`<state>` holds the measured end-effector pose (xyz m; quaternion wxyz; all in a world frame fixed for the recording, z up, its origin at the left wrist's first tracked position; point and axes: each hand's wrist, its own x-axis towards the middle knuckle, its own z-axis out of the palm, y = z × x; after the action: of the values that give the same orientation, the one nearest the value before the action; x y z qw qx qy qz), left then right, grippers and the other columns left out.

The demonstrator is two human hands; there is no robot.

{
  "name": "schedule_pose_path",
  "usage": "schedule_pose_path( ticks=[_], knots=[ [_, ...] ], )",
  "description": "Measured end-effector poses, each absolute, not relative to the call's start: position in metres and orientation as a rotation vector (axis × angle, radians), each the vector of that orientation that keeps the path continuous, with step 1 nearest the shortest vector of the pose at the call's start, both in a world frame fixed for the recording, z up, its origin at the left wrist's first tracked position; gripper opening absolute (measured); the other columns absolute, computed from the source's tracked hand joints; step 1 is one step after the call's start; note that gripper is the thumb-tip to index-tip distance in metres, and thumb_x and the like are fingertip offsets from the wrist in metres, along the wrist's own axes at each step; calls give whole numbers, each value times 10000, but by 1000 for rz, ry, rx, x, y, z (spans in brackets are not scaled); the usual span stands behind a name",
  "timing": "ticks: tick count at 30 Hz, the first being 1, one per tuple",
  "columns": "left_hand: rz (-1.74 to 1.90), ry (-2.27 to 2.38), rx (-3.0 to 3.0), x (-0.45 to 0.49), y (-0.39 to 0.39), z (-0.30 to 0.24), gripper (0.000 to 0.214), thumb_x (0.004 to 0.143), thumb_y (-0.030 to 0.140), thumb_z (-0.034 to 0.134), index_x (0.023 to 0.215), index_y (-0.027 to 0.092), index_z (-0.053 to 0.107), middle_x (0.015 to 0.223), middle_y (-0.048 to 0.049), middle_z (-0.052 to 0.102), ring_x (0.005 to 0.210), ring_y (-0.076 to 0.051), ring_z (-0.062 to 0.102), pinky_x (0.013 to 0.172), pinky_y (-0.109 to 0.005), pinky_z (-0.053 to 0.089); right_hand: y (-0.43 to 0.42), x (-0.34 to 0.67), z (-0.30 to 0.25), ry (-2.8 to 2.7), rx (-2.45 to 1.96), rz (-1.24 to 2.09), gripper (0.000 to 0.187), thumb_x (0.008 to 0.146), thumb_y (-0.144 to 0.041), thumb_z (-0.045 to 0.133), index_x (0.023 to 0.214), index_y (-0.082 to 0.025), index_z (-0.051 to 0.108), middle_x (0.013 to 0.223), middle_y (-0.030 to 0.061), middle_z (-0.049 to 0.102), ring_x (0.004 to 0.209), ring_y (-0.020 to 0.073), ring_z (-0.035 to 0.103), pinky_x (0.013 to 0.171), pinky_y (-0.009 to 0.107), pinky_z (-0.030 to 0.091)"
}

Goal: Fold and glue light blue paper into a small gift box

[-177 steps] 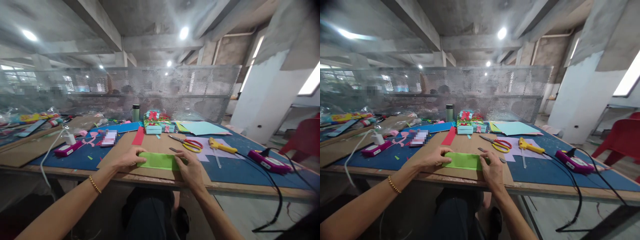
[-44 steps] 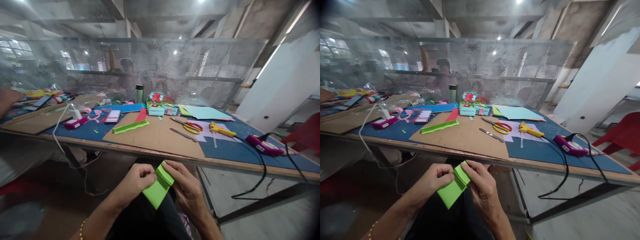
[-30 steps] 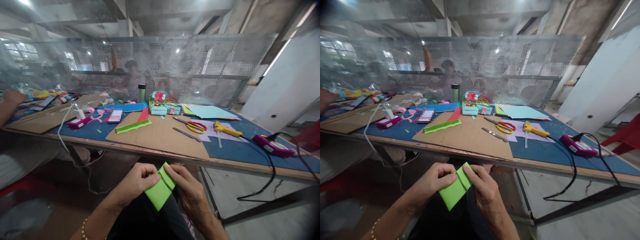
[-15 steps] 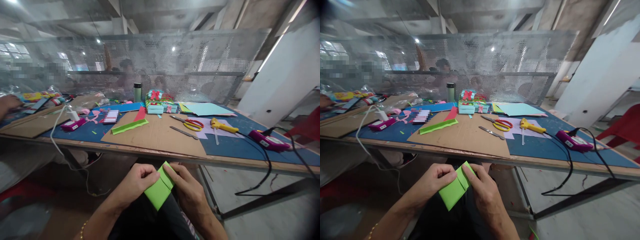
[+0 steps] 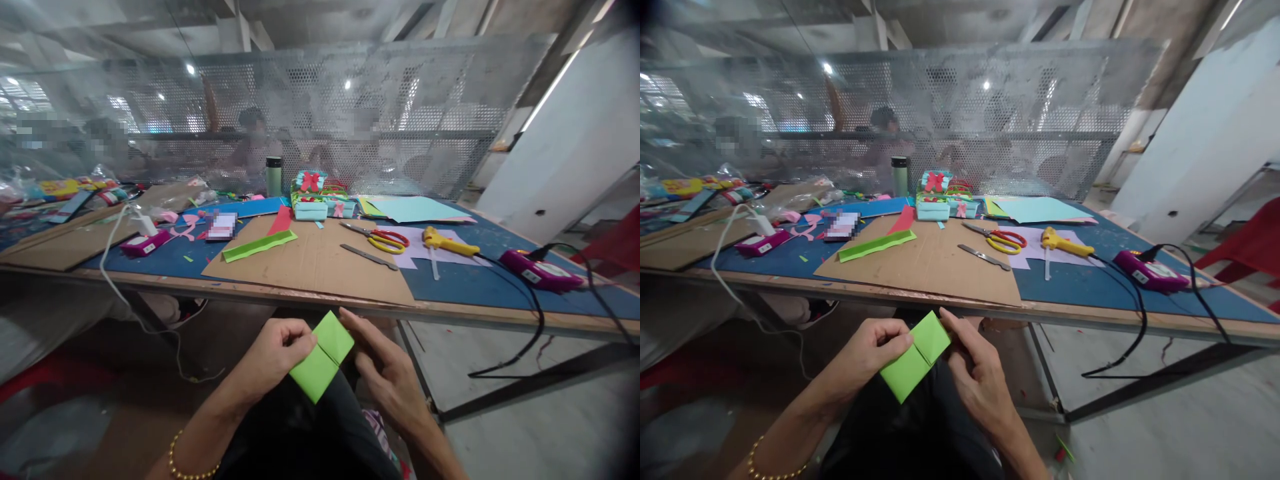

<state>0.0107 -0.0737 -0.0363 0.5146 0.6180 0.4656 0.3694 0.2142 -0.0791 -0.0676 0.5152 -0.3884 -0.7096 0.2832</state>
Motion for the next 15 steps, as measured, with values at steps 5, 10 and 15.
schedule_pose_path(
  ticks=[5,10,15],
  knots=[
    [904,1132,1526,9,-73,-38,349,841,428,575,630,153,539,607,28,408,591,-107,377,533,-228,288,-78,211,-71,-1338,-951,1099,452,875,-275,616,1326,-254,627,1127,73,733,806,176,705,712,311,595],
    [904,1109,1520,8,-73,-39,341,859,416,572,649,148,557,621,18,468,592,-108,405,540,-224,322,-78,196,-73,-1186,-1013,1305,465,850,-519,675,1158,-170,677,814,39,704,580,138,629,580,276,532],
    [897,1127,1561,9,-74,-42,329,865,404,568,664,144,577,627,12,487,605,-120,439,556,-232,341,-81,182,-74,-1157,-1042,1361,361,768,-512,757,823,-170,654,632,-27,578,525,110,526,496,229,447]
  ],
)
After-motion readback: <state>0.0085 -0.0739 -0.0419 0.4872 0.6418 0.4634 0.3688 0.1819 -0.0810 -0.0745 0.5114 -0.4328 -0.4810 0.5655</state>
